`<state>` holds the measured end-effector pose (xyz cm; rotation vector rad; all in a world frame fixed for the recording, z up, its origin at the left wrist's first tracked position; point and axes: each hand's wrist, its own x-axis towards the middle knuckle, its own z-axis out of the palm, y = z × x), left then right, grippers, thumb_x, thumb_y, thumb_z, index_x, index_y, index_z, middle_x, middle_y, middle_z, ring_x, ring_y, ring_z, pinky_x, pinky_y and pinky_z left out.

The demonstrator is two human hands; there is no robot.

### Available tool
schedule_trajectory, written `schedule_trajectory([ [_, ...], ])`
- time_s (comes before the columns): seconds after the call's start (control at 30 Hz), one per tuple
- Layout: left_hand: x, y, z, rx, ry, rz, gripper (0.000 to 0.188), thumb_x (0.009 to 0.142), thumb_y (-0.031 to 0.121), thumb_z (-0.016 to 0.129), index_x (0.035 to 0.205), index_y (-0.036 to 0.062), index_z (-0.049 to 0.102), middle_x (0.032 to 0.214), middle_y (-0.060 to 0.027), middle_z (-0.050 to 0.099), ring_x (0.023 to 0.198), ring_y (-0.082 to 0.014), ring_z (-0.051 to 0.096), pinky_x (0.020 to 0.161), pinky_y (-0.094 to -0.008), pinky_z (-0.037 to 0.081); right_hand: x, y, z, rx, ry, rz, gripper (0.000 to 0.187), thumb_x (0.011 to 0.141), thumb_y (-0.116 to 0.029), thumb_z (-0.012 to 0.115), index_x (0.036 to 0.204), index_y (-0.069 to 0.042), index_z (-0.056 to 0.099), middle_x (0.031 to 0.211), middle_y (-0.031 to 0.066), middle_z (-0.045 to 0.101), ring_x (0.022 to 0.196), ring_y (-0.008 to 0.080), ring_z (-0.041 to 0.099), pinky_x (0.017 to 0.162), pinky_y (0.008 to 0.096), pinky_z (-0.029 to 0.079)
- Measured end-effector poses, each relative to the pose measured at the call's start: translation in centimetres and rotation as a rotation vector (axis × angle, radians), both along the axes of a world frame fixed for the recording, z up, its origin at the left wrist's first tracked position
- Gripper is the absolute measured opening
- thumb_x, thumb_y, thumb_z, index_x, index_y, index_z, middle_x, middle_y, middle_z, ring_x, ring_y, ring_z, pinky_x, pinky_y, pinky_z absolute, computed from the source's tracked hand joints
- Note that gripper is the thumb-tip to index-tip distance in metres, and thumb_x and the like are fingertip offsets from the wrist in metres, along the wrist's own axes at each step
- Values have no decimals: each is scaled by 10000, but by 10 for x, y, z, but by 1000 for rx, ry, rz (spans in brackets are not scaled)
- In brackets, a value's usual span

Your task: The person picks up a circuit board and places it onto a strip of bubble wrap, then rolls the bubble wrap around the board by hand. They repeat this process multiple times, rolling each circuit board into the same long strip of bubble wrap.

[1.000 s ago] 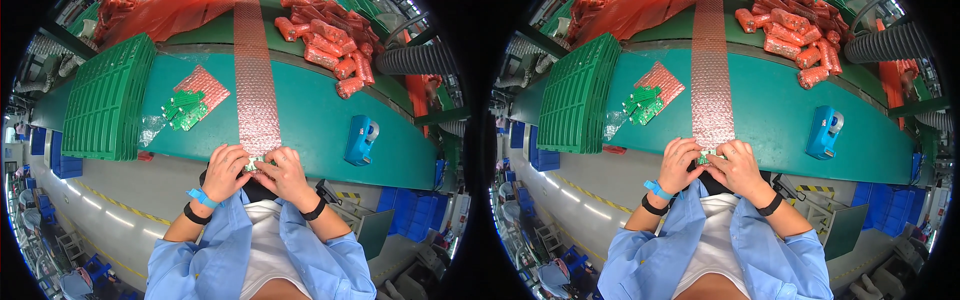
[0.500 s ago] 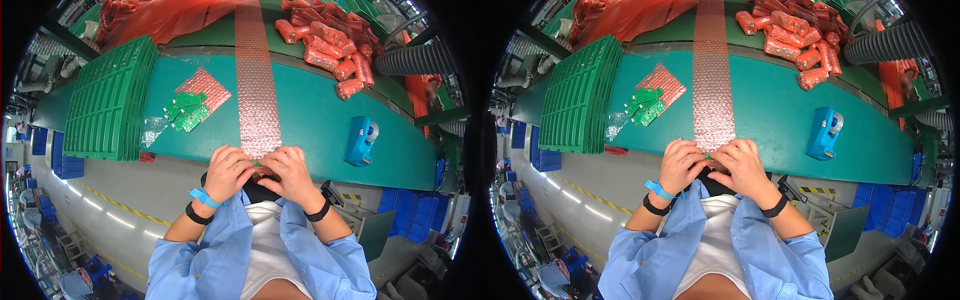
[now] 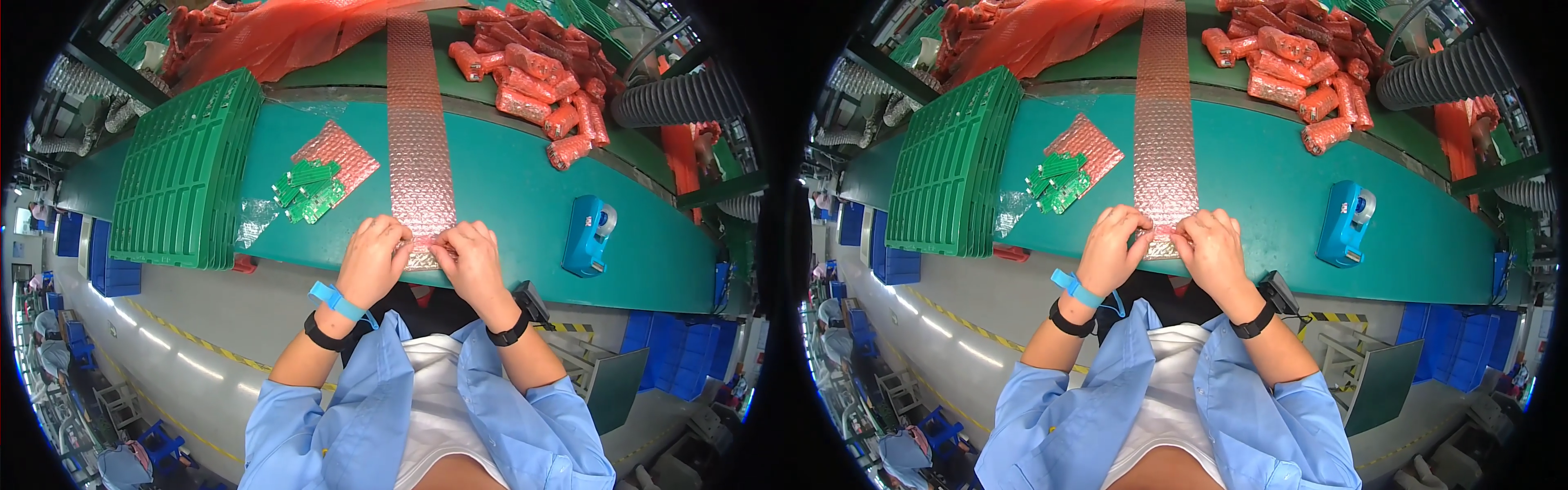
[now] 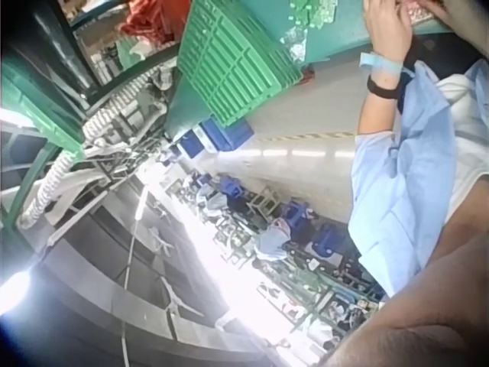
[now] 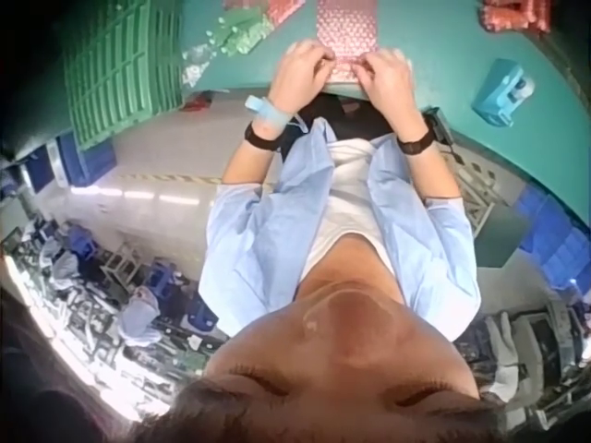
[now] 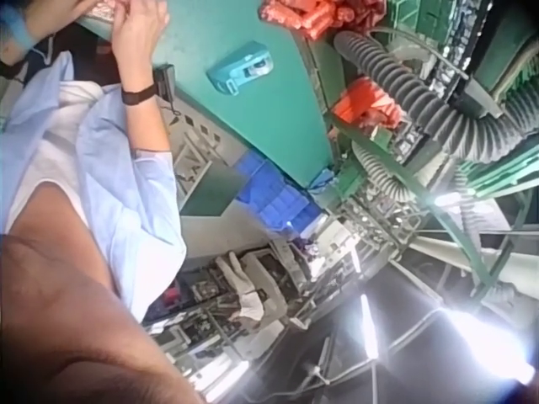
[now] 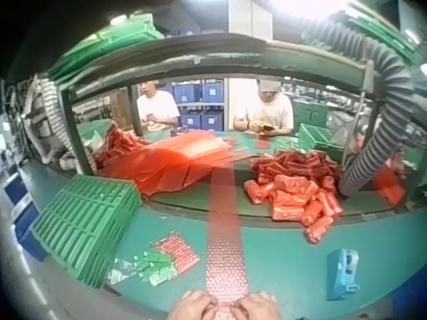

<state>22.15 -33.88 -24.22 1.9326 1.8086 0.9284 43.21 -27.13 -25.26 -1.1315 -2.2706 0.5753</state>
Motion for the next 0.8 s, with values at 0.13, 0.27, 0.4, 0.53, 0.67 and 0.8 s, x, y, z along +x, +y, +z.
schedule_trajectory([
  [0.13, -8, -2, -5, 30, -2, -41, 173, 931, 86, 833, 1091, 44, 780, 1141, -106, 745, 1092, -348, 691, 953, -470, 559, -1, 9, -4, -5, 56, -28, 147, 885, -133, 888, 969, -101, 772, 948, 39, 724, 947, 288, 672, 866, 441, 493],
  [0.27, -9, -9, -6, 90, 9, -64, 314, 898, 117, 874, 1188, 53, 772, 1186, -116, 757, 1137, -360, 695, 991, -473, 565, 0, 15, -2, -17, 27, 5, 129, 900, -180, 873, 963, -125, 775, 945, 37, 716, 985, 296, 664, 868, 460, 487],
  [0.4, -6, -19, -7, 122, 3, -74, 436, 862, 150, 914, 1256, 56, 754, 1237, -122, 766, 1183, -368, 697, 1024, -475, 566, 0, 14, 2, -50, 89, 49, 117, 905, -160, 863, 993, -130, 792, 964, 28, 736, 999, 291, 669, 879, 452, 491],
  [0.53, -11, -25, -8, 122, 15, -75, 479, 843, 161, 932, 1271, 55, 745, 1261, -124, 769, 1202, -370, 698, 1033, -478, 567, -8, 13, 0, -1, 135, 148, 117, 916, -145, 854, 1023, -135, 806, 986, 22, 757, 992, 290, 677, 889, 449, 498],
  [0.67, -13, -28, -9, 136, 6, -65, 448, 843, 146, 925, 1245, 57, 749, 1244, -122, 769, 1191, -366, 699, 1027, -477, 567, -18, 11, 3, 31, 135, 115, 114, 883, -81, 873, 968, -79, 797, 979, 43, 765, 983, 293, 686, 893, 447, 525],
  [0.8, -12, -28, -13, 139, -9, -14, 332, 861, 119, 901, 1155, 57, 760, 1205, -113, 766, 1174, -357, 697, 1012, -471, 565, -23, 9, -3, -23, 111, 47, 113, 884, -68, 868, 965, -73, 790, 972, 48, 765, 977, 302, 683, 881, 452, 535],
])
